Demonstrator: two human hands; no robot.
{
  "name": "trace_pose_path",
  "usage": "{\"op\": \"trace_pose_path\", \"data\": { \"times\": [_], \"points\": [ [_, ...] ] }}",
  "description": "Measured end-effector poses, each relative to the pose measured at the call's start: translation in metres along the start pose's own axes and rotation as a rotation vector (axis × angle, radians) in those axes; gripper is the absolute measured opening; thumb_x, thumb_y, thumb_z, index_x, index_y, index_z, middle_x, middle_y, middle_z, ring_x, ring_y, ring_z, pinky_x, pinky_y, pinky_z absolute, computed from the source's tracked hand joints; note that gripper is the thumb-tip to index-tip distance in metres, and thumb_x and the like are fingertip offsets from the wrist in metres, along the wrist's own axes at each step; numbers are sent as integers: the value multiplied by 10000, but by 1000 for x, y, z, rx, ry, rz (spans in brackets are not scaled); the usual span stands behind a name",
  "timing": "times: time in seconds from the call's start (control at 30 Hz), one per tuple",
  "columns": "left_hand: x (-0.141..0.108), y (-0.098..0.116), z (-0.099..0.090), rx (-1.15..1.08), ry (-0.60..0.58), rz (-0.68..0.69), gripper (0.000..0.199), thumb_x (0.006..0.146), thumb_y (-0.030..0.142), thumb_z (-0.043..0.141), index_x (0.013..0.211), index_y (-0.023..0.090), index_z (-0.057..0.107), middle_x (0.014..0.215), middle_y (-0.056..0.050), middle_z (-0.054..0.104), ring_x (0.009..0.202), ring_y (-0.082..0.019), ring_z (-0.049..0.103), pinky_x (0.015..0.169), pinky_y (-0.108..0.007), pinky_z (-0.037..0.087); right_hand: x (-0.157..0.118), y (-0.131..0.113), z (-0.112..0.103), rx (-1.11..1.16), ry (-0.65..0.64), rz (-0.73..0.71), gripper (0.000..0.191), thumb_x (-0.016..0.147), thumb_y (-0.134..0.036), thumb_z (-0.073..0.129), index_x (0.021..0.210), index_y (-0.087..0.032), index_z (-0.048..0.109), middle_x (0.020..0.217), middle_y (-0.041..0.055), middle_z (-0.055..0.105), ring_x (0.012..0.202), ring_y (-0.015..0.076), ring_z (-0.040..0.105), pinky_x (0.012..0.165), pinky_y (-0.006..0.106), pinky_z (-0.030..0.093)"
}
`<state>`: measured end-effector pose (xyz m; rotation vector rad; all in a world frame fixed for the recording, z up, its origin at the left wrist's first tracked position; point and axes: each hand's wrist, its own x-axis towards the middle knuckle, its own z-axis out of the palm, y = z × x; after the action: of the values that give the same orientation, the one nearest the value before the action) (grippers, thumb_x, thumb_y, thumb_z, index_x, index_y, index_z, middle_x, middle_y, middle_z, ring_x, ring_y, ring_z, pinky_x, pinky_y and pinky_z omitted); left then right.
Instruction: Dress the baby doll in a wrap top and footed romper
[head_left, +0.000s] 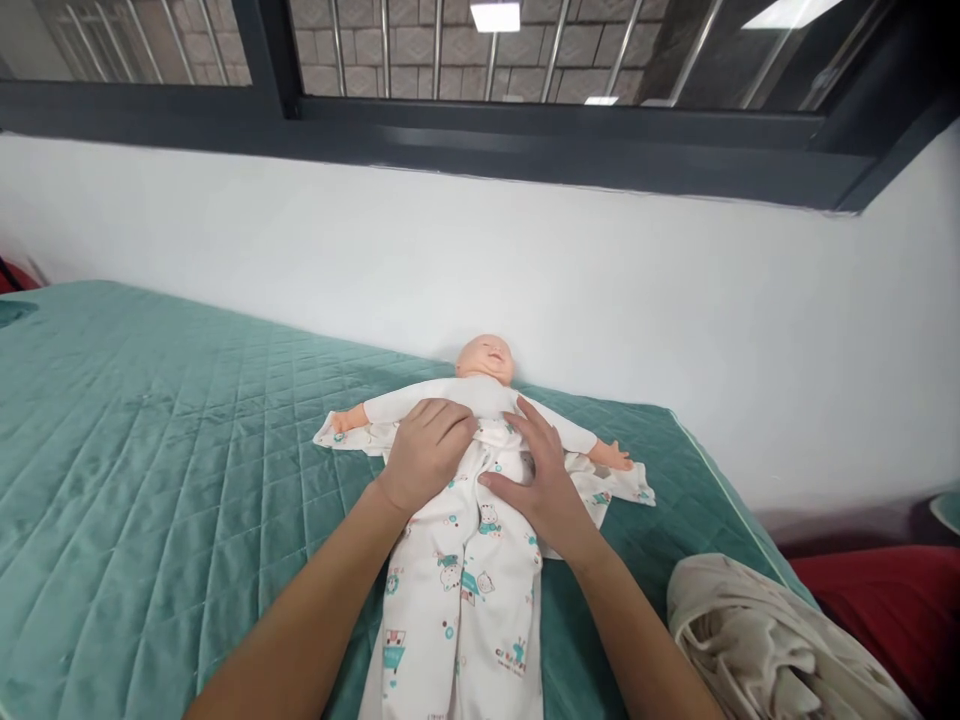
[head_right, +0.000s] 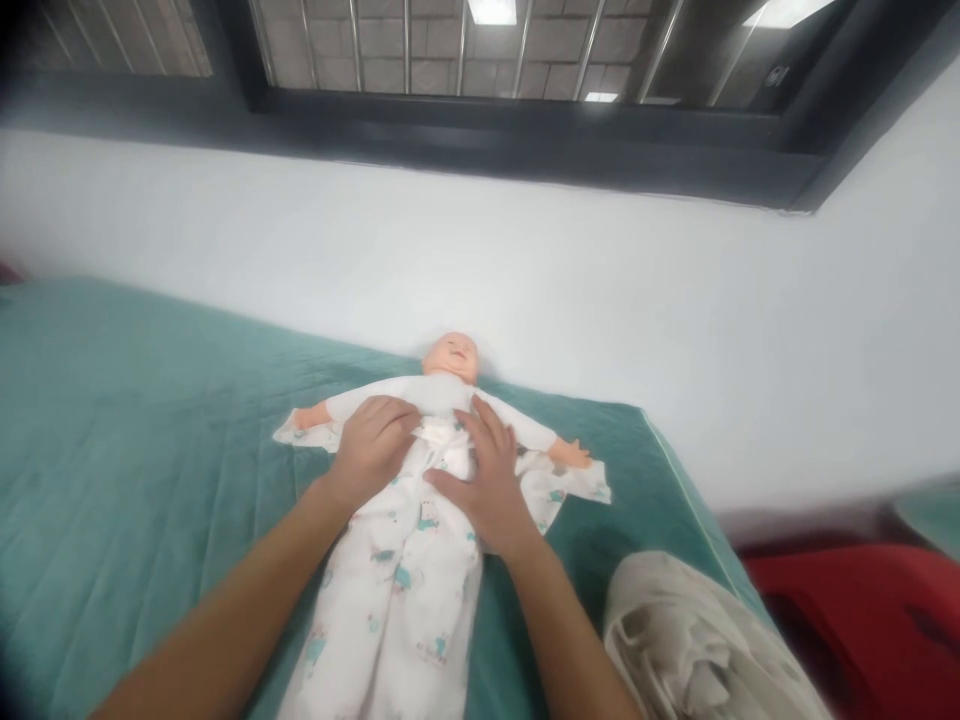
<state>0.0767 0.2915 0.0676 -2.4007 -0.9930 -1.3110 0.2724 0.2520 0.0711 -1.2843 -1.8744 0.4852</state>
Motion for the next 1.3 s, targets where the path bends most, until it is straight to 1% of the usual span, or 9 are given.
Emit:
{"op": "trace_pose_path", "data": {
  "times": [0.1, 0.27, 0.37, 0.5, 0.67, 0.83, 0.9, 1.13, 1.3],
  "points": [
    [-2, 1, 0, 57, 11, 28, 236, 965, 159, 376, 908, 202, 601, 900, -80, 645, 830, -196, 539, 734, -357, 401, -1, 1, 0, -6, 52, -32, 524, 740, -443, 761, 1189, -294, 537, 1550, 64, 294, 1441, 318, 244, 1172, 556, 219],
    [-3, 0, 2, 172, -2, 70, 225, 970, 235, 424, 823, 196, 590, 733, -52, 590, 717, -194, 475, 657, -355, 341, -3, 0, 6, -60, 160, -99, 344, 753, -348, 760, 973, -241, 518, 1308, 102, 425, 1281, 290, 411, 1085, 486, 356],
    [-5, -1, 1, 156, -56, 29, 279, 976, 333, 445, 770, 201, 580, 704, -44, 587, 719, -196, 483, 690, -374, 334, -5, -4, 9, -99, 153, -144, 212, 821, -302, 687, 892, -238, 498, 1107, 78, 509, 1098, 258, 510, 969, 437, 423],
    [-8, -3, 0, 153, -108, -62, 374, 978, 388, 442, 670, 206, 551, 650, -39, 591, 707, -191, 499, 720, -379, 325, -6, -4, 7, -158, 118, -192, 133, 840, -222, 615, 804, -231, 487, 904, 38, 565, 919, 228, 530, 839, 381, 430],
    [-20, -10, -2, 124, -150, -224, 447, 984, 399, 388, 622, 202, 561, 611, -45, 589, 693, -189, 522, 728, -375, 322, -8, 6, 0, -190, 81, -16, 226, 793, -339, 673, 683, -218, 517, 764, 6, 586, 776, 199, 549, 726, 320, 407],
    [-44, -8, -16, -39, -212, -584, 512, 973, 441, 340, 554, 192, 496, 596, -25, 578, 650, -162, 515, 731, -341, 353, -9, 17, -6, -200, 66, 105, 311, 802, -482, 642, 646, -220, 584, 643, -18, 601, 642, 170, 528, 628, 278, 358],
    [-54, -1, -26, -98, -251, -669, 510, 959, 481, 347, 561, 190, 480, 600, -8, 560, 642, -152, 504, 712, -318, 361, -11, 19, -8, -226, 72, 119, 380, 804, -535, 625, 601, -219, 568, 573, -23, 568, 594, 160, 498, 597, 271, 327],
    [-69, 32, -43, -290, -245, -793, 342, 826, 531, 590, 925, 204, 601, 850, 2, 631, 792, -171, 561, 733, -295, 421, -19, 20, -6, -457, 185, 53, 503, 836, -610, 570, 531, -216, 502, 501, 3, 530, 545, 158, 457, 576, 283, 259],
    [-71, 30, -34, -136, -250, -773, 358, 837, 550, 589, 934, 206, 596, 909, -36, 645, 879, -220, 571, 798, -344, 415, -36, 10, -2, -646, 261, -26, 495, 871, -614, 537, 583, -211, 535, 607, 64, 633, 644, 209, 555, 660, 306, 313]
  ]
}}
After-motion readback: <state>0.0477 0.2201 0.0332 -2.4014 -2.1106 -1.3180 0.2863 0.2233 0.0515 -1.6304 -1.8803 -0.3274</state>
